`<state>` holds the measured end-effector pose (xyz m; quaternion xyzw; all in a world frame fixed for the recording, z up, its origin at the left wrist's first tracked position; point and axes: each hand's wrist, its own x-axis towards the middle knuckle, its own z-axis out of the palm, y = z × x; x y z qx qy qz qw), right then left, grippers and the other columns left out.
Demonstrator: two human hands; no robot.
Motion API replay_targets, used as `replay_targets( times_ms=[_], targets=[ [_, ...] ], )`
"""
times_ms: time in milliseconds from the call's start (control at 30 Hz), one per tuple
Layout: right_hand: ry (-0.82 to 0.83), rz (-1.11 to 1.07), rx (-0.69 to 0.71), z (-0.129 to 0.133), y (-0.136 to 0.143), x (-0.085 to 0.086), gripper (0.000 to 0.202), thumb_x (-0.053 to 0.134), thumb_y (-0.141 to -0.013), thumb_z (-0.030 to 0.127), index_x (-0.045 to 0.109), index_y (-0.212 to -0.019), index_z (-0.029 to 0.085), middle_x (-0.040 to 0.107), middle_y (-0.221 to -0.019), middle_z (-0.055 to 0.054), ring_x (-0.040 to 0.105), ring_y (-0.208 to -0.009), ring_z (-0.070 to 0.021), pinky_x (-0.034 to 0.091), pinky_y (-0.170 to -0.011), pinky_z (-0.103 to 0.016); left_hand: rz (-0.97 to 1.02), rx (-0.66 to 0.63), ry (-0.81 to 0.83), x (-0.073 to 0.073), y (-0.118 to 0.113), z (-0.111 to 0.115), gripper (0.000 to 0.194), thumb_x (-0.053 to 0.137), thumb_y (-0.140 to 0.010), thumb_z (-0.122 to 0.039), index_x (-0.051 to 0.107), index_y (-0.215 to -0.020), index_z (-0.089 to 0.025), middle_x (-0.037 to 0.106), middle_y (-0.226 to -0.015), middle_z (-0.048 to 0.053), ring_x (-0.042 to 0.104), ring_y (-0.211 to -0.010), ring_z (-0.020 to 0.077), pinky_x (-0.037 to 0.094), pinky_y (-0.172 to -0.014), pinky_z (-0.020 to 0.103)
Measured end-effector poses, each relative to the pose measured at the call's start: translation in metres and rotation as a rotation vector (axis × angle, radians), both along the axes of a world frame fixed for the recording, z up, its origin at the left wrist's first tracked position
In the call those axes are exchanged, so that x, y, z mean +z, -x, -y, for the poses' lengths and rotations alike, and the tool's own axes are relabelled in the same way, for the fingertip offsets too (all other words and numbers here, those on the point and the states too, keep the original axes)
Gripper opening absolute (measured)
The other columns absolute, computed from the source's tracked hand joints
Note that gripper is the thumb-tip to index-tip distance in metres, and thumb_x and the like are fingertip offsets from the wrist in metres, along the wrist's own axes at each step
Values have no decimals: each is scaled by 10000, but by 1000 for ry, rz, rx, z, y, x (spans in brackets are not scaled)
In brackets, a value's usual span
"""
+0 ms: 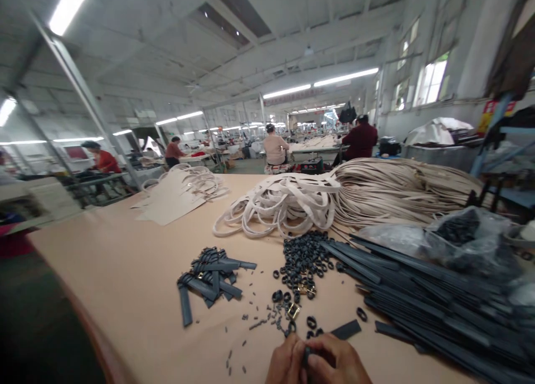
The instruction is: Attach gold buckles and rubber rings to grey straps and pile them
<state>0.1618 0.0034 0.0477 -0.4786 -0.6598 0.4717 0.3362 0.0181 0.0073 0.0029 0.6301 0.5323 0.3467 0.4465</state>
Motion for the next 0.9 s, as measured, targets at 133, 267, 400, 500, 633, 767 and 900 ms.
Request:
replay_targets(
  times_ms=[133,267,400,500,633,767,900],
  targets=[
    [-1,-62,-90,3,8,4,177,519,-710,268,621,-787,145,651,-758,-50,591,-756,-198,454,-675,-249,-38,-28,-64,5,1,-2,474,179,-829,-560,444,-673,-199,417,-502,-12,427,-457,130,283,-446,242],
    [27,-111,-116,6,12,4,85,517,-696,191,579,-721,138,615,-645,-16,560,-638,-157,417,-556,-208,-65,-40,-82,12,1,2,452,197,-851,-512,499,-755,-189,501,-543,8,489,-502,137,325,-480,237],
    [-18,-71,-118,6,10,1,114,527,-730,205,617,-737,135,621,-673,-20,562,-654,-157,413,-574,-213,22,-112,-93,19,1,4,371,346,-828,-492,512,-818,-160,587,-640,32,546,-571,138,380,-517,221],
    [-153,34,-74,4,3,2,164,492,-765,169,655,-762,154,613,-706,-21,562,-693,-153,417,-651,-230,121,-149,11,19,1,3,356,406,-808,-486,502,-832,-144,543,-536,-11,477,-416,92,348,-406,187],
    [-354,163,-10,4,-2,11,242,439,-787,110,648,-886,183,595,-821,-43,547,-778,-151,422,-713,-242,236,-176,117,17,2,-2,358,422,-803,-482,500,-826,-133,523,-492,-32,415,-337,51,282,-327,141],
    [-559,424,-133,6,-5,23,239,487,-770,123,588,-973,199,551,-1016,-71,465,-958,-204,361,-854,-340,268,-190,174,19,2,-4,335,463,-786,-468,489,-788,-134,534,-493,-33,432,-344,48,285,-327,130],
    [-476,694,-58,7,-14,22,159,529,-770,191,576,-921,205,598,-903,-46,498,-909,-209,302,-892,-381,241,-241,157,22,2,-3,297,447,-805,-438,469,-781,-142,579,-589,-5,513,-436,68,340,-368,136]
  ],
)
